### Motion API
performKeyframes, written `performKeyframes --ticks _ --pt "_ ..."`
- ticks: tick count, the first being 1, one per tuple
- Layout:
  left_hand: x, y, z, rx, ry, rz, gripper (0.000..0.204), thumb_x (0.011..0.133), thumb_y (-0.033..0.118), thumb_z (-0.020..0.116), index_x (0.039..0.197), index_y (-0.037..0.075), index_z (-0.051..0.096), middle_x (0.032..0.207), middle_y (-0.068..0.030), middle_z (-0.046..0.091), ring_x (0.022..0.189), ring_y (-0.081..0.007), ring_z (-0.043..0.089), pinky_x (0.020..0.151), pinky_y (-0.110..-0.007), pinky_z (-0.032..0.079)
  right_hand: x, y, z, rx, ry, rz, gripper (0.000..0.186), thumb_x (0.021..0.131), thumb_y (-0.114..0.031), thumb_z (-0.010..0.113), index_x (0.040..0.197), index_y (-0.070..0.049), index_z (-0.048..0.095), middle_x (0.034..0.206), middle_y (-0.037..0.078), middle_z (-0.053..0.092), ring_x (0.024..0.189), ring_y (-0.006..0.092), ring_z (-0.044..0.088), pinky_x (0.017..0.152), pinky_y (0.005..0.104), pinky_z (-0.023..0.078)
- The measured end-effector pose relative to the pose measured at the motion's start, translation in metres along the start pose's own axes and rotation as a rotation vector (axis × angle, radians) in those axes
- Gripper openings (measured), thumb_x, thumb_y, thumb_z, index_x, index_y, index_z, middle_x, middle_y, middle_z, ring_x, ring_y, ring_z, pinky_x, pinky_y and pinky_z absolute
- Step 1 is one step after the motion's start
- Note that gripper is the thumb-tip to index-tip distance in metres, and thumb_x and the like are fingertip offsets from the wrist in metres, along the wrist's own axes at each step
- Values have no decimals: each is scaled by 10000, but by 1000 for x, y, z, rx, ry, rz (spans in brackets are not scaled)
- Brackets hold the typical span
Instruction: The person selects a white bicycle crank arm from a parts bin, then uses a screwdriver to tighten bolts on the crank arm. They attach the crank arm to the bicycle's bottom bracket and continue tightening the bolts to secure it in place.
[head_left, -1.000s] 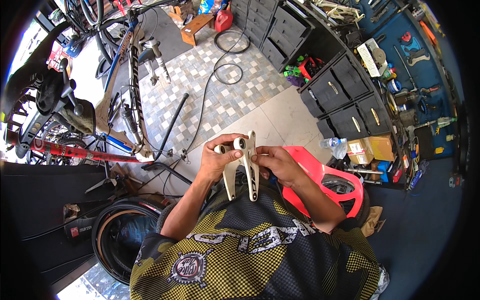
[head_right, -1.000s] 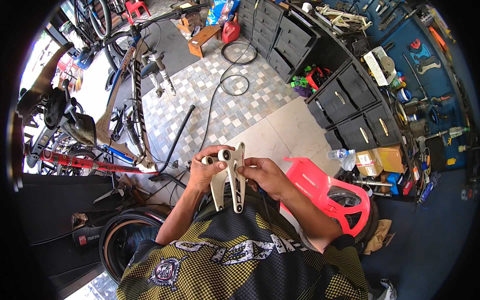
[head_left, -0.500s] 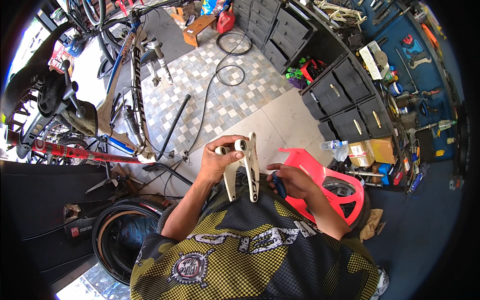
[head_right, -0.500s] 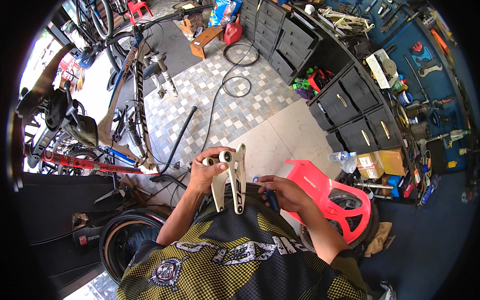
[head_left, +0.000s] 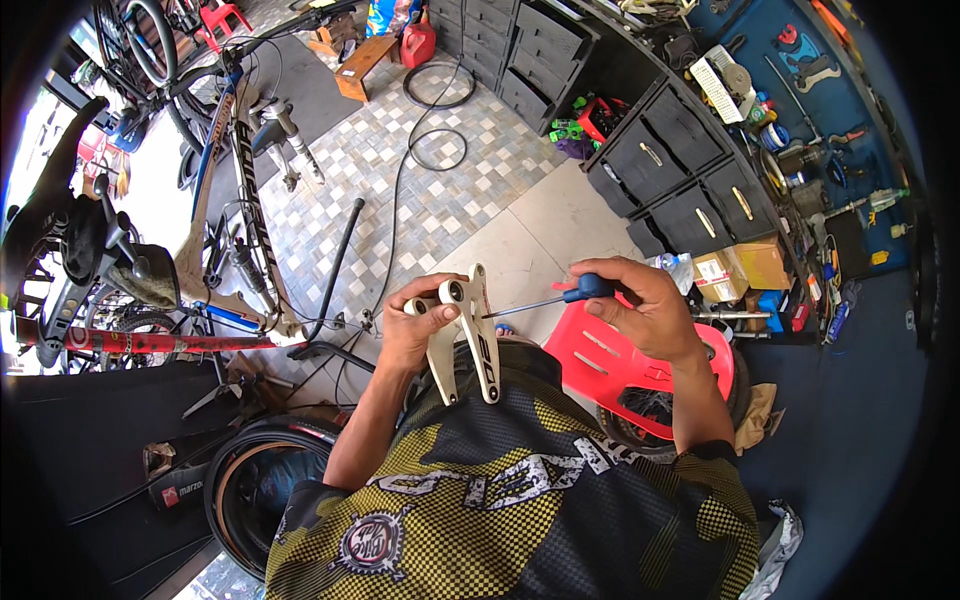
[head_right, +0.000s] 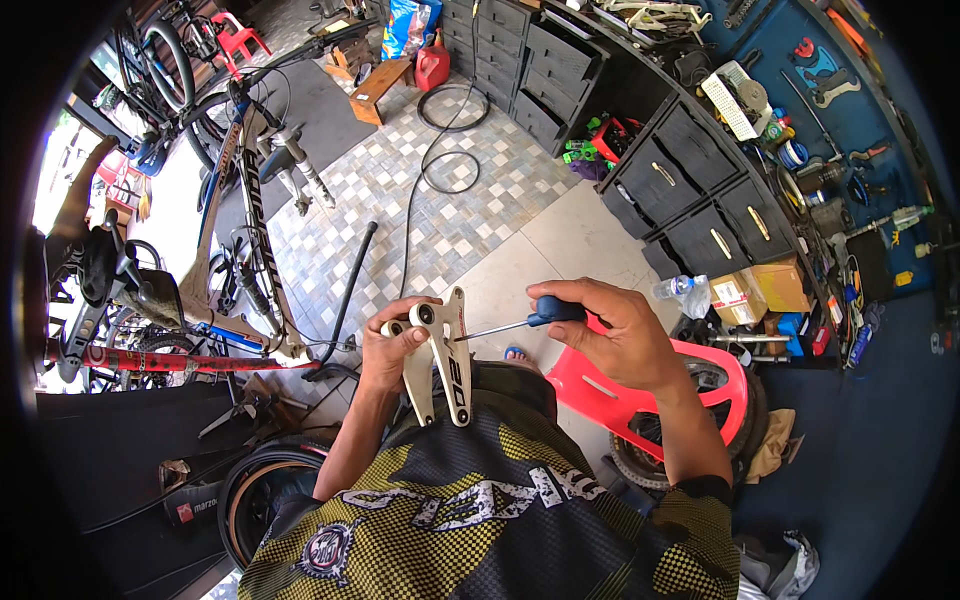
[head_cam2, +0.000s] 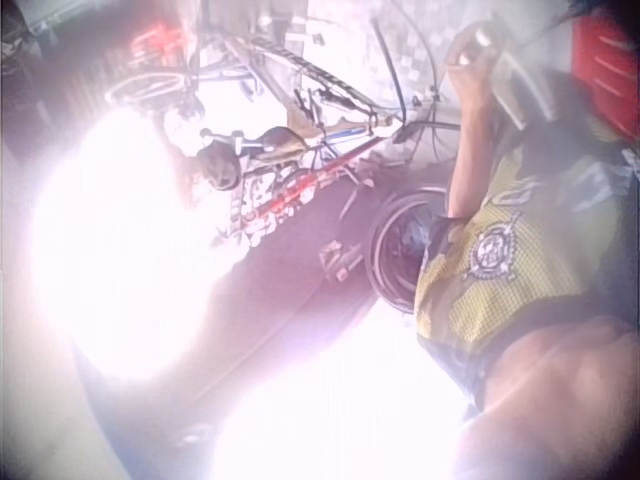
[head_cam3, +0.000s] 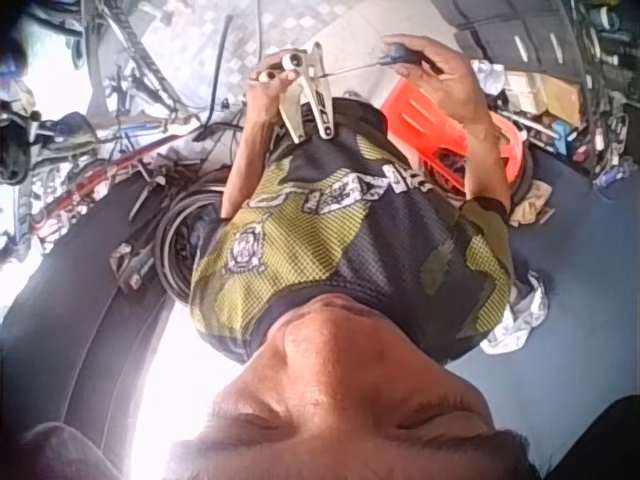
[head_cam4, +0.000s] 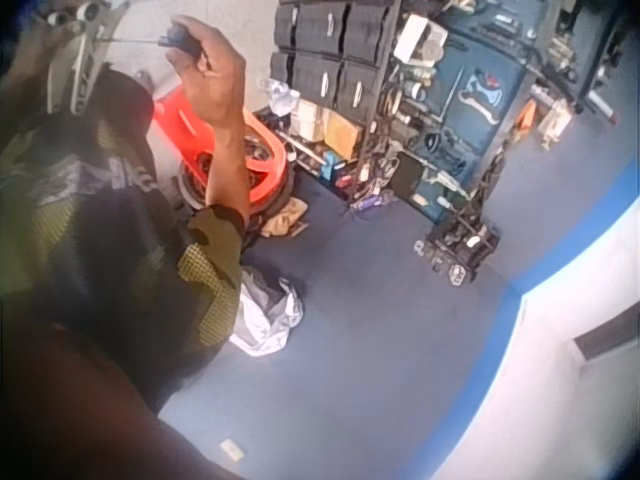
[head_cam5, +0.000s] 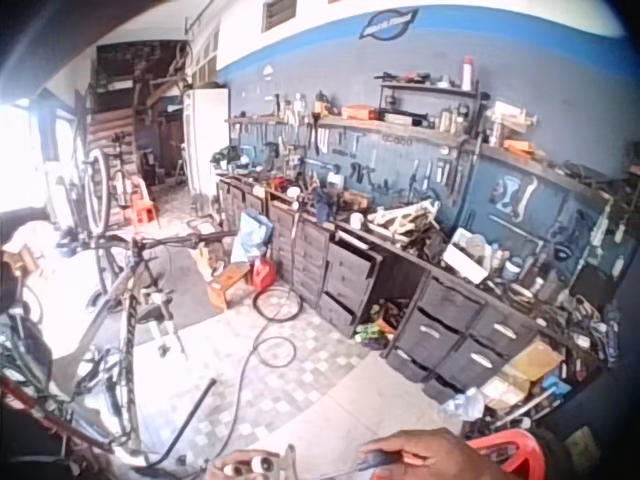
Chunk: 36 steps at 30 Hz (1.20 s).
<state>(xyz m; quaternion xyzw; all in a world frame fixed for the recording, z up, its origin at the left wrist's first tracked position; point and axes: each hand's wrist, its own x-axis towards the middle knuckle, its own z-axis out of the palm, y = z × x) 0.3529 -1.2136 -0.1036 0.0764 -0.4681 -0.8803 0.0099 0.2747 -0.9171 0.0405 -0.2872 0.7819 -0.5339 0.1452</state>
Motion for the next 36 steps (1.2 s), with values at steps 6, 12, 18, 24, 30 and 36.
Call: performKeyframes --ticks 6,12,18,24,30,36 --pt "-3 1 0 -15 7 23 473 763 72 927 1199 4 760 1144 -77 758 987 -162 688 904 -324 568 14 -4 4 -64 -59 -36 364 939 -82 764 1299 -68 709 1199 108 754 1055 217 737 905 324 573" --pt "-4 3 1 15 41 42 473 768 61 923 1207 5 758 1120 -67 758 960 -150 684 876 -314 574 19 -5 7 -112 -74 -92 359 945 -111 764 1298 -79 711 1193 105 754 1035 216 741 879 337 588" --pt "-2 3 2 17 37 62 464 769 64 924 1200 7 762 1101 -56 758 953 -142 684 866 -308 575 22 -8 5 -112 -87 -87 373 951 -134 761 1318 -97 706 1183 105 750 1030 222 740 875 349 598" --pt "-1 5 5 -13 42 52 460 761 65 928 1188 6 766 1100 -60 757 956 -145 685 868 -311 576 26 -10 3 -159 -95 -75 356 927 -113 769 1282 -110 739 1211 97 729 1085 241 716 911 351 588" --pt "-1 6 5 18 34 66 464 769 68 922 1200 7 760 1112 -61 755 961 -149 687 879 -309 573 38 -20 -12 -615 -121 -475 394 871 -103 788 1253 -196 775 1300 73 674 1203 278 637 933 356 566" --pt "-3 6 2 12 50 63 460 768 64 922 1197 11 762 1129 -61 752 974 -148 680 892 -311 561 37 -42 -12 -487 -192 -21 423 931 -54 736 1340 -157 709 1028 126 739 907 248 734 801 328 593"
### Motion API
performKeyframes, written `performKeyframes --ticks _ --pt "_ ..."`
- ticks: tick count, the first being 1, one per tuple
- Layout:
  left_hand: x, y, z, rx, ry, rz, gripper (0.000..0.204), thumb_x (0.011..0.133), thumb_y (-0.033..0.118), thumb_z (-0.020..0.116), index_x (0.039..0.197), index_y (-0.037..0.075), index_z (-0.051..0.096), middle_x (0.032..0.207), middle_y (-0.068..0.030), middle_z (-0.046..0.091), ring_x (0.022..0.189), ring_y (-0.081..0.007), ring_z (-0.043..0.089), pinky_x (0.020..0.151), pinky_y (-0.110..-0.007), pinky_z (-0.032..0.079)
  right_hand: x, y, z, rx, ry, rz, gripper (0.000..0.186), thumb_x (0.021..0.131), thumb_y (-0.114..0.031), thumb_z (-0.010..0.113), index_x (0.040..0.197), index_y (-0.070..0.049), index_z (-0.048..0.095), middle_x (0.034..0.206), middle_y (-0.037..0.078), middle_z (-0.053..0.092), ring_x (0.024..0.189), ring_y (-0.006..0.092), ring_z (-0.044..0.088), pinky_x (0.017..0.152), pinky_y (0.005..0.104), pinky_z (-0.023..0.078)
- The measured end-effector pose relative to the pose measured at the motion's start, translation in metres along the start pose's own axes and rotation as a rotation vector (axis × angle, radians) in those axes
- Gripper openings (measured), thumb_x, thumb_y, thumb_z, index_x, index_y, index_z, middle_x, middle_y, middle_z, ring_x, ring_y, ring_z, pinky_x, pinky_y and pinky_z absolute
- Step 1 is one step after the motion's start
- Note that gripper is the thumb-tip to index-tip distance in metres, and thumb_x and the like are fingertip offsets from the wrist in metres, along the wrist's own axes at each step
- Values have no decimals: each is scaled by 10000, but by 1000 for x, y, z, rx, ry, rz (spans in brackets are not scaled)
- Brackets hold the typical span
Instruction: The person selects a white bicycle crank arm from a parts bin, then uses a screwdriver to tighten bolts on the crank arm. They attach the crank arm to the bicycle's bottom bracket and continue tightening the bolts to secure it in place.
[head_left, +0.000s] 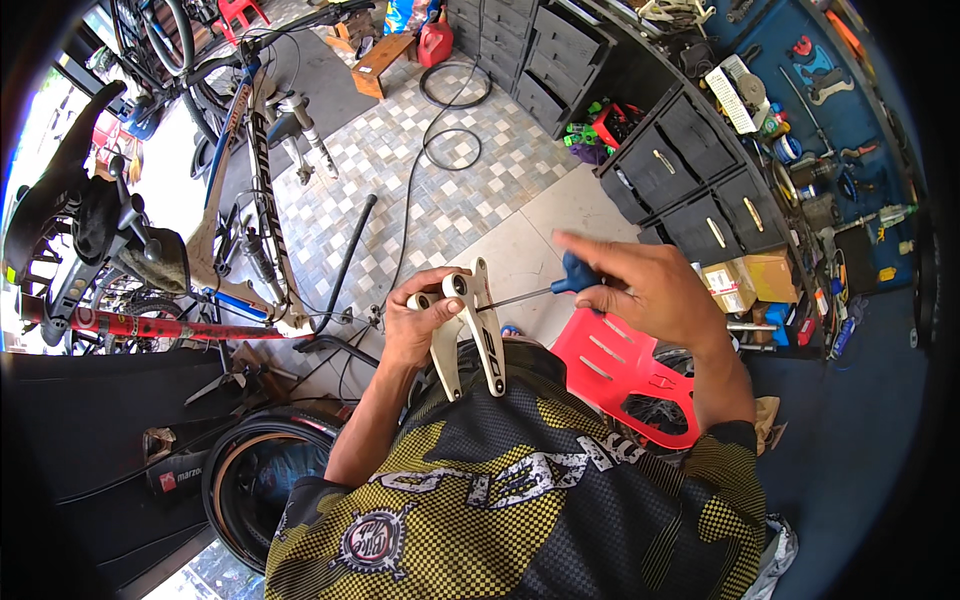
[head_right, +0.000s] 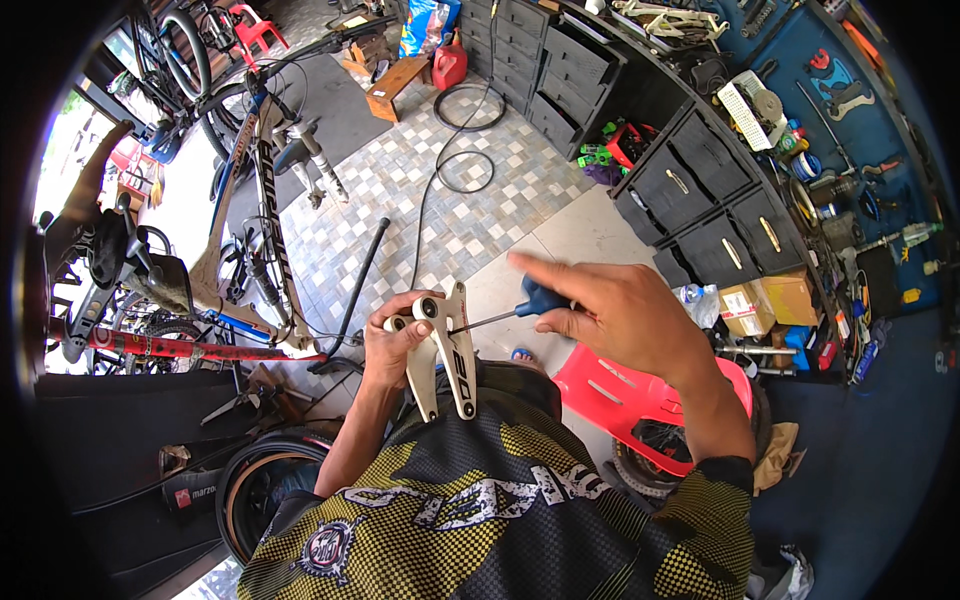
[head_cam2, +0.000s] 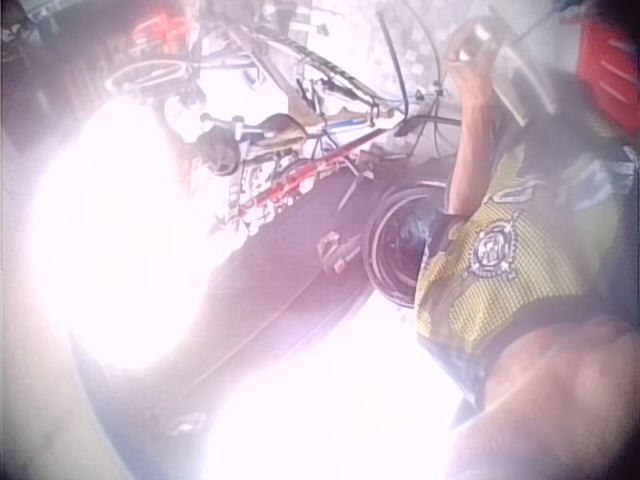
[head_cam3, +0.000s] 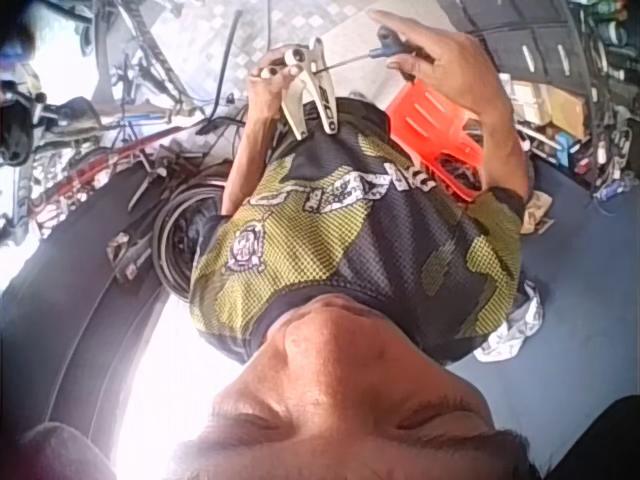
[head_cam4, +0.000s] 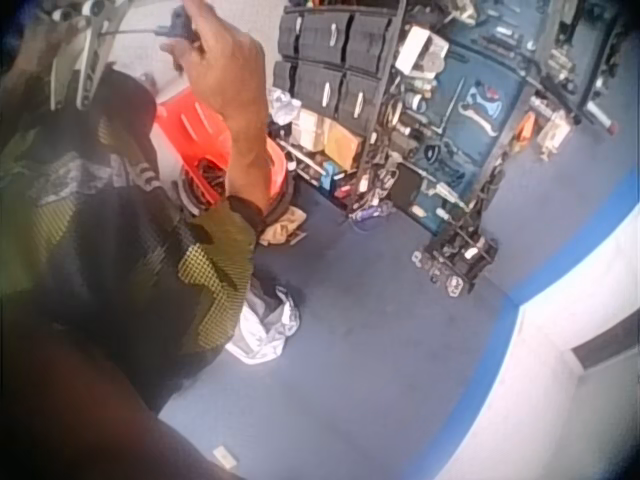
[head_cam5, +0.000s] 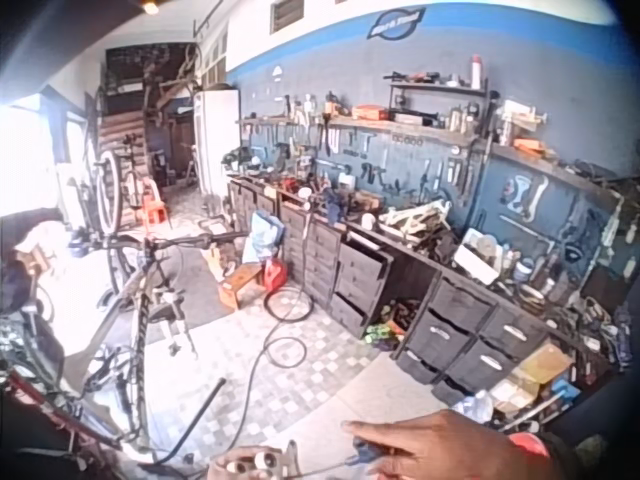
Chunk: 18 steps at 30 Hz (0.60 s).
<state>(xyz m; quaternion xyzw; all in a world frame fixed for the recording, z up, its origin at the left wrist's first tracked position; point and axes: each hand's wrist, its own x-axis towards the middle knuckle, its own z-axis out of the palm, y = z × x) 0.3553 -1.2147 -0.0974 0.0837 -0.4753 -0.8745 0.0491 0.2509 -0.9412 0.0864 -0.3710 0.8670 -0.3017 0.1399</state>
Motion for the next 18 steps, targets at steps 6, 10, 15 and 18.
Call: performKeyframes --ticks 6,10,15,18 --pt "0 -4 -5 41 18 27 445 766 35 915 1186 19 769 1135 -60 754 965 -144 675 890 -311 556 5 13 -1 412 -168 179 386 927 -201 786 1291 -124 686 875 112 728 741 226 711 635 372 557" --pt "-1 -5 -6 40 15 9 430 768 22 910 1175 22 771 1139 -65 758 968 -145 678 888 -312 563 6 21 0 179 -25 -128 421 915 -224 795 1291 -72 682 873 116 716 710 219 690 607 369 522" --pt "-2 -4 -4 -5 -17 7 437 770 22 909 1182 24 764 1151 -72 760 991 -157 693 895 -315 576 12 17 1 -52 -3 -67 453 926 -202 768 1345 -68 665 841 112 703 694 222 679 635 368 523" --pt "-4 -3 -3 -38 -3 -16 438 772 22 908 1184 20 760 1160 -77 760 1006 -166 699 907 -321 579 9 14 1 180 -85 177 433 918 -207 777 1316 -63 688 820 112 702 703 233 683 647 366 522"
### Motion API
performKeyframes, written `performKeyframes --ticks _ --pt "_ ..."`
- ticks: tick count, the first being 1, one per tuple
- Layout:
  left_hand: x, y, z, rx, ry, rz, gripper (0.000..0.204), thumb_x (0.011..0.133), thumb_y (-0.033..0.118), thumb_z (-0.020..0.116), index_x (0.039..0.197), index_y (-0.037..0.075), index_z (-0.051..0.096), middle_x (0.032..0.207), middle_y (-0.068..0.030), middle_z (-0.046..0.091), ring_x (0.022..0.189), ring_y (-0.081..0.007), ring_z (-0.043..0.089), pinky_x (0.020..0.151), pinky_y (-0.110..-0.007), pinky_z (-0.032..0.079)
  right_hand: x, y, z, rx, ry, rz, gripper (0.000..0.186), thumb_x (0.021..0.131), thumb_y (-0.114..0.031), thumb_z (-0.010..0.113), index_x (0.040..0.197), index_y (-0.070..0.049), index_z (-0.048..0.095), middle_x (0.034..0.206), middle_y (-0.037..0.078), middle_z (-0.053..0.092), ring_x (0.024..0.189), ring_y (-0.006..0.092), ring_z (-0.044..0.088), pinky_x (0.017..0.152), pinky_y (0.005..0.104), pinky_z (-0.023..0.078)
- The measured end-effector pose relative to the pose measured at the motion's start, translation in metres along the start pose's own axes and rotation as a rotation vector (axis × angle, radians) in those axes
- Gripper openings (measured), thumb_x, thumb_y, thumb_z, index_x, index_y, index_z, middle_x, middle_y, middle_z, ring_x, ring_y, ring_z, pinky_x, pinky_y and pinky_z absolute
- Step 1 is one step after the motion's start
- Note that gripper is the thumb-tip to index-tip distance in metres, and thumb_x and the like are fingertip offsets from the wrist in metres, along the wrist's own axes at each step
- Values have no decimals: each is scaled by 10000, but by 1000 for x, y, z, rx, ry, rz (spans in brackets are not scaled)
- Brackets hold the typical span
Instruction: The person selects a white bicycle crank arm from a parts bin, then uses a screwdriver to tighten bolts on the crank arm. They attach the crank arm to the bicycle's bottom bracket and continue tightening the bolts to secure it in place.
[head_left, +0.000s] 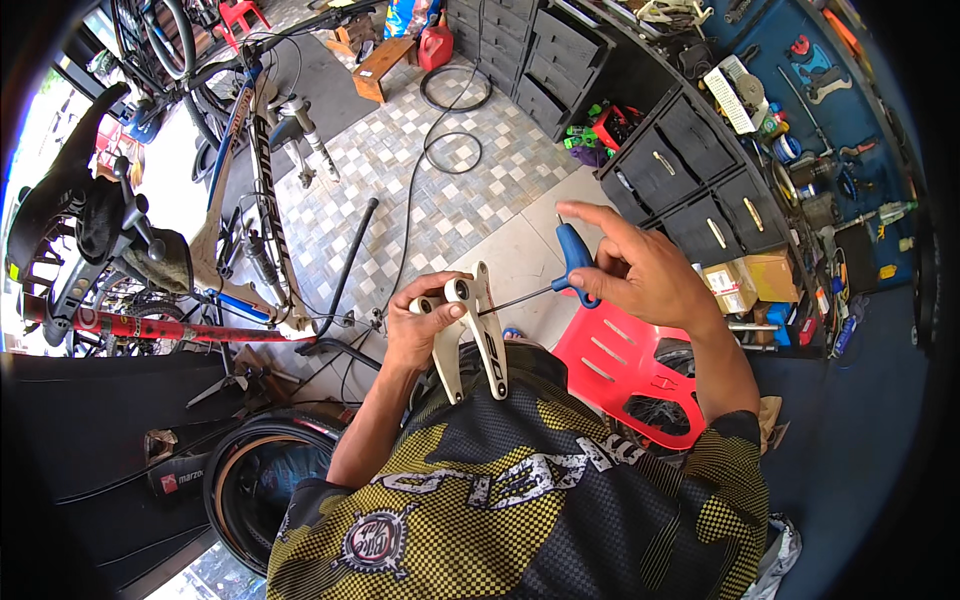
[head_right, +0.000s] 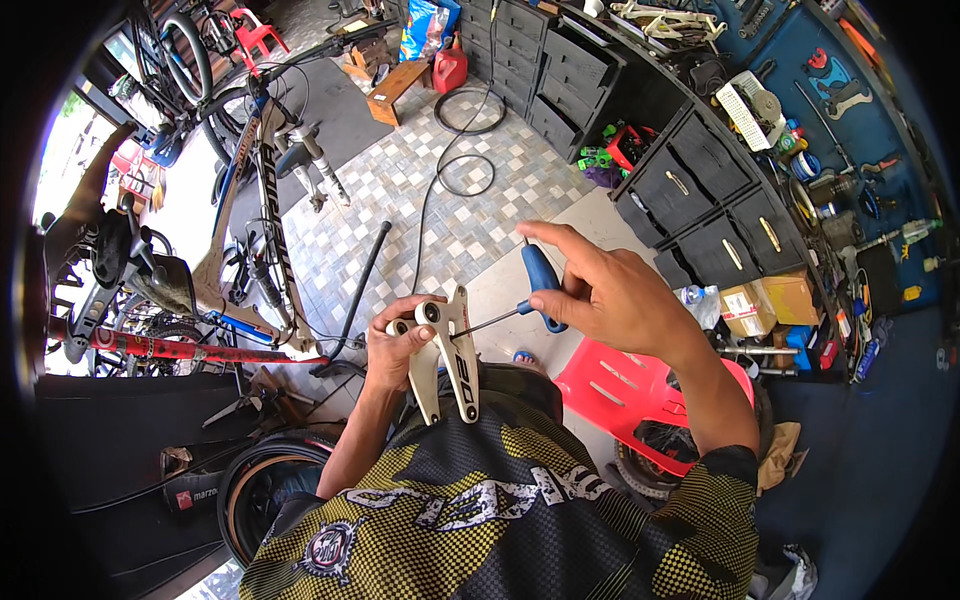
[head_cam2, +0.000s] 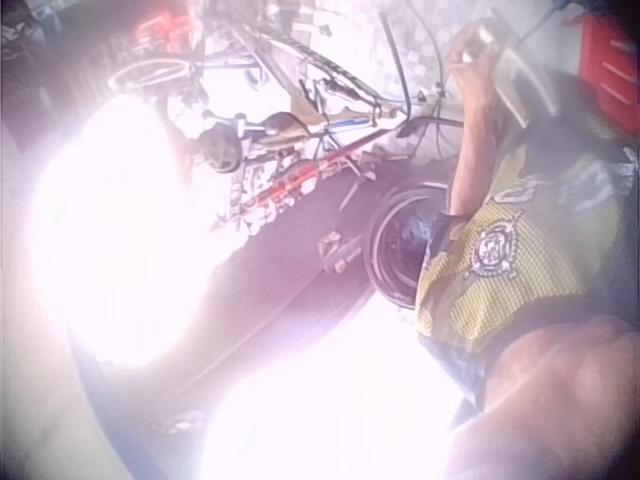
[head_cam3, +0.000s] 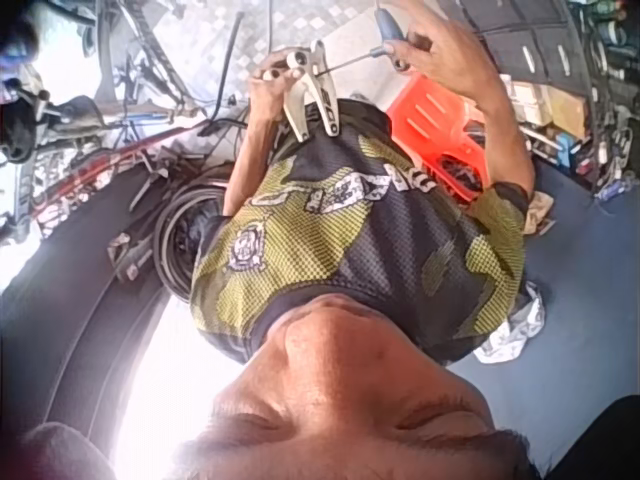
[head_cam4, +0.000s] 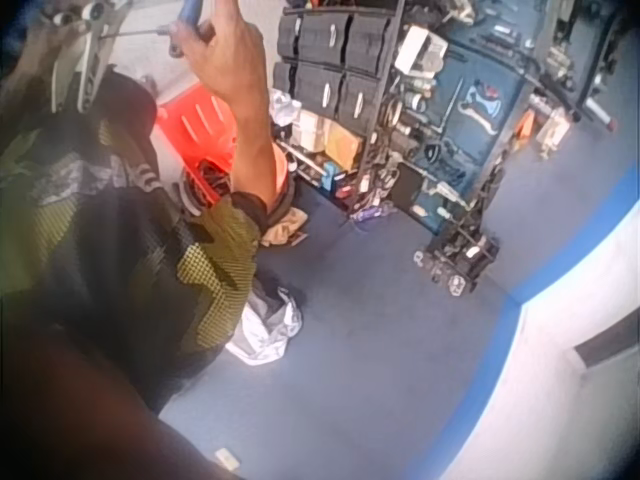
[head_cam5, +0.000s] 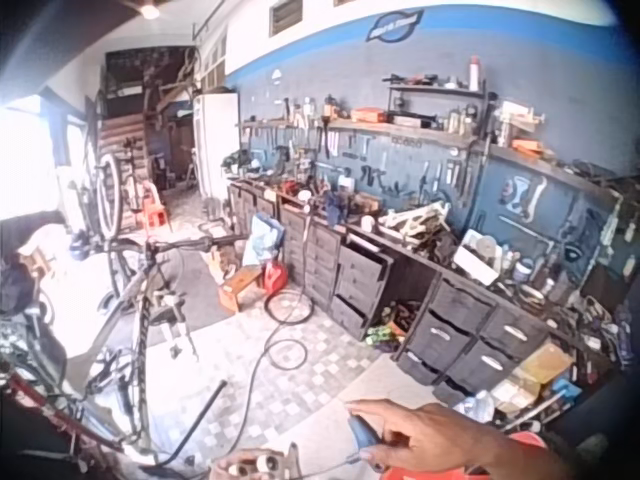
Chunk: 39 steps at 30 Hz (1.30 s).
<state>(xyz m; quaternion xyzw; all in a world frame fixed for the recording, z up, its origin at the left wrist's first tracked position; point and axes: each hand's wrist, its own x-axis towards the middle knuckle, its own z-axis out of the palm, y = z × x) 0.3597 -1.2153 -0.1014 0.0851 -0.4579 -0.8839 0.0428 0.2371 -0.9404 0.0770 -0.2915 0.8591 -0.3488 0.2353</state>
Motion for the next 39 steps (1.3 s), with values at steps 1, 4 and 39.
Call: performKeyframes --ticks 1,4,39 --pt "0 0 0 10 6 -6 438 771 21 908 1183 17 760 1162 -78 760 1007 -166 700 909 -322 578 -1 1 0 69 -4 32 430 917 -211 779 1311 -61 693 814 113 702 702 235 683 648 365 520" --pt "-1 0 -2 36 1 11 439 768 21 910 1181 10 759 1165 -81 760 1010 -166 700 912 -323 577 2 6 -1 144 -14 -109 449 927 -227 773 1330 -54 677 813 119 706 688 239 680 638 366 511" --pt "3 1 -2 8 -5 14 459 768 50 921 1195 5 758 1128 -58 747 980 -152 683 887 -313 566 6 -2 -7 -12 -47 -33 413 923 -207 785 1309 -79 716 860 71 672 704 162 611 668 305 510"
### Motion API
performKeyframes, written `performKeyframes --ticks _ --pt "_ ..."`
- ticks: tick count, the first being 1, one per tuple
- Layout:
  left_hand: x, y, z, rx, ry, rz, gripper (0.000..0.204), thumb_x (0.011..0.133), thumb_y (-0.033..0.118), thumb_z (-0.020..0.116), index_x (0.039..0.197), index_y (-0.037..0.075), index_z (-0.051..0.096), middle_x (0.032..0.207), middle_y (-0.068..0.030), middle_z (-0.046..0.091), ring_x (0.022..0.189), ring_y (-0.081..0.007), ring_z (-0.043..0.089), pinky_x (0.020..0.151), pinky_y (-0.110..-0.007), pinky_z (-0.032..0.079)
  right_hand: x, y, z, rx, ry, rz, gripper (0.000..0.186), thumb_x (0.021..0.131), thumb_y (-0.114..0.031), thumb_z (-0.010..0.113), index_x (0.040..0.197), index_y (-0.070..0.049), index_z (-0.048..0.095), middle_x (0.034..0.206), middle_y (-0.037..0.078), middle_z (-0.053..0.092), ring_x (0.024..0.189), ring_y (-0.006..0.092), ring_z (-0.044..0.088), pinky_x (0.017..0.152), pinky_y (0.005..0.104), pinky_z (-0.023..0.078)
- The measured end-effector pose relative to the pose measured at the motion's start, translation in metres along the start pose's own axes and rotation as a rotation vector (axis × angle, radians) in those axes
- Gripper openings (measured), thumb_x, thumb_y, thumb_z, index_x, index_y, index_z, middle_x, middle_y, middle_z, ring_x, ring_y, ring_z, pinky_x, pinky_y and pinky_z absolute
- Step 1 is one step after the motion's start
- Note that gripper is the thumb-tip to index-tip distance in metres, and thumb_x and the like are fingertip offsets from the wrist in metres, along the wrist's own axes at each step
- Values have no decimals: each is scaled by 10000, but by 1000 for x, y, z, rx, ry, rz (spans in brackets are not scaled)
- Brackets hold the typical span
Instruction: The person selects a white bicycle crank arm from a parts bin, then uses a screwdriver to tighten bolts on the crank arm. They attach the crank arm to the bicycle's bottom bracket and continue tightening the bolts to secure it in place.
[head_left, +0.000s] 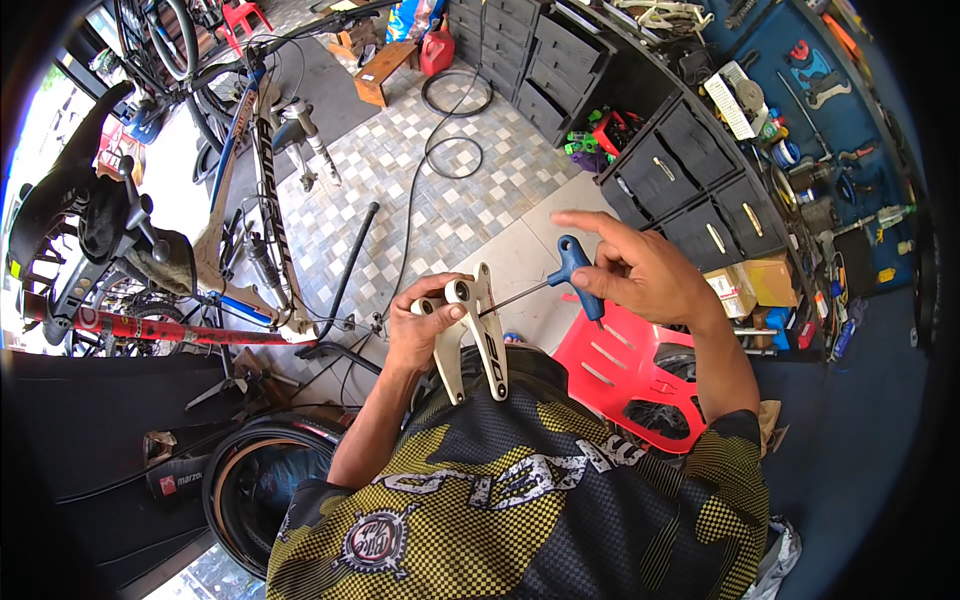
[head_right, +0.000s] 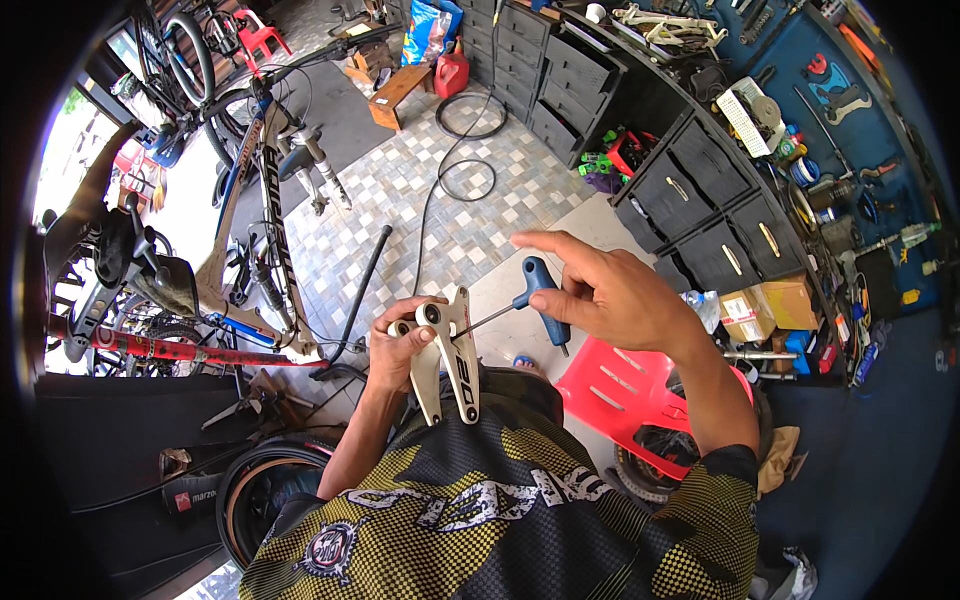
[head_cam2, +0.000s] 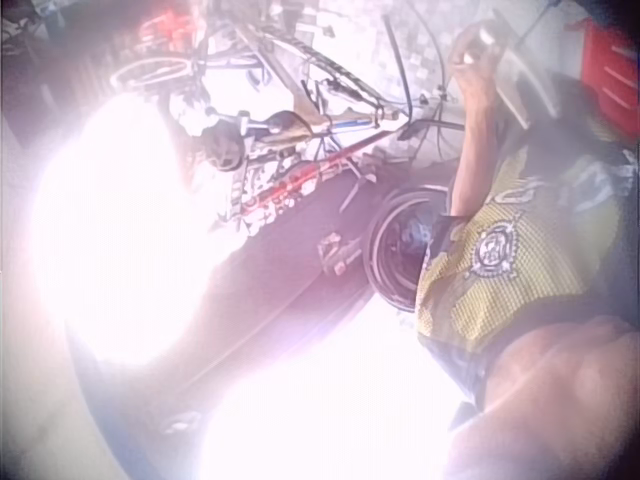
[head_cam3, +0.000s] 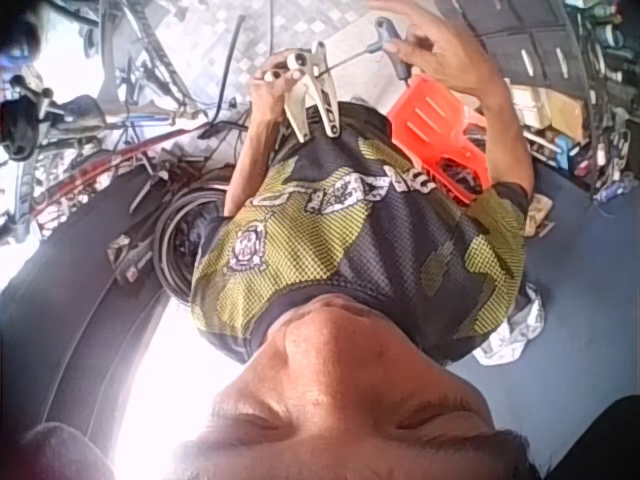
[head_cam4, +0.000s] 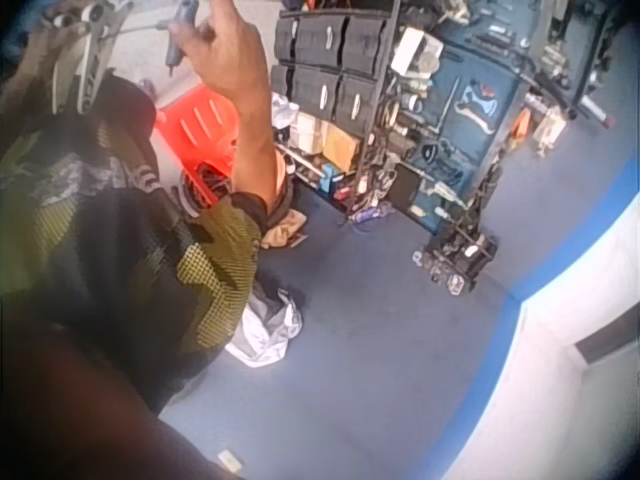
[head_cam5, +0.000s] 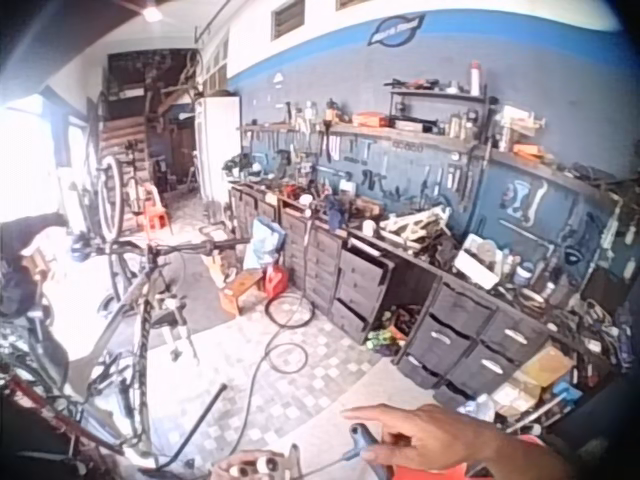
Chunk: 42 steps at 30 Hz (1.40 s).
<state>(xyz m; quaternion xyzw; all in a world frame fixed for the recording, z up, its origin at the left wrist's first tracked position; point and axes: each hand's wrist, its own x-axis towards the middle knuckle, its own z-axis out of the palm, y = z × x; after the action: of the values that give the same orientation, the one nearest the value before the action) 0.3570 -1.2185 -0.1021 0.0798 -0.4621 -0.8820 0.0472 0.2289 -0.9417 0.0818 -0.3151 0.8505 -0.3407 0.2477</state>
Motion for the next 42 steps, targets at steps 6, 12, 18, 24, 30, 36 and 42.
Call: performKeyframes --ticks 6,12,18,24,30,36,42 --pt "1 -1 -1 2 10 15 468 764 50 922 1199 7 756 1109 -49 744 977 -153 680 887 -316 566 5 -1 -4 -153 101 -394 410 960 -214 741 1350 -101 689 862 107 697 694 193 640 680 339 515" --pt "3 -2 -2 12 5 17 460 763 42 920 1194 16 761 1112 -45 744 990 -151 678 900 -314 559 7 0 3 32 44 26 423 923 -203 770 1328 -103 704 905 122 716 713 225 659 697 361 529" --pt "2 -3 -1 22 7 27 463 763 39 919 1196 15 759 1132 -54 750 990 -148 678 900 -312 556 10 1 0 -268 163 -419 387 970 -202 713 1346 -114 688 834 114 702 670 273 641 651 374 503" --pt "2 -5 -2 15 6 32 471 763 38 917 1205 14 754 1155 -70 754 1014 -159 691 924 -328 567 4 -8 -1 -75 -46 35 419 938 -200 741 1345 -115 689 888 130 695 716 275 661 704 359 535" --pt "1 -8 -4 -34 -22 42 451 771 48 914 1190 15 752 1213 -105 751 1059 -181 698 955 -347 570 5 -11 -5 -201 92 -484 490 922 -187 774 1391 -96 667 956 116 720 780 221 691 727 335 552" --pt "-1 -9 -6 -2 -44 52 470 771 68 917 1206 17 744 1239 -117 743 1085 -209 699 978 -373 568 4 -19 0 -148 62 -77 496 903 -126 768 1389 -106 669 937 110 708 779 254 681 737 347 561" --pt "-4 -15 -12 -78 -7 22 464 777 98 916 1202 24 747 1233 -121 740 1085 -224 702 984 -391 569 2 -26 -4 -333 140 -532 530 822 -130 813 1339 -116 698 989 79 669 861 254 681 729 347 560"
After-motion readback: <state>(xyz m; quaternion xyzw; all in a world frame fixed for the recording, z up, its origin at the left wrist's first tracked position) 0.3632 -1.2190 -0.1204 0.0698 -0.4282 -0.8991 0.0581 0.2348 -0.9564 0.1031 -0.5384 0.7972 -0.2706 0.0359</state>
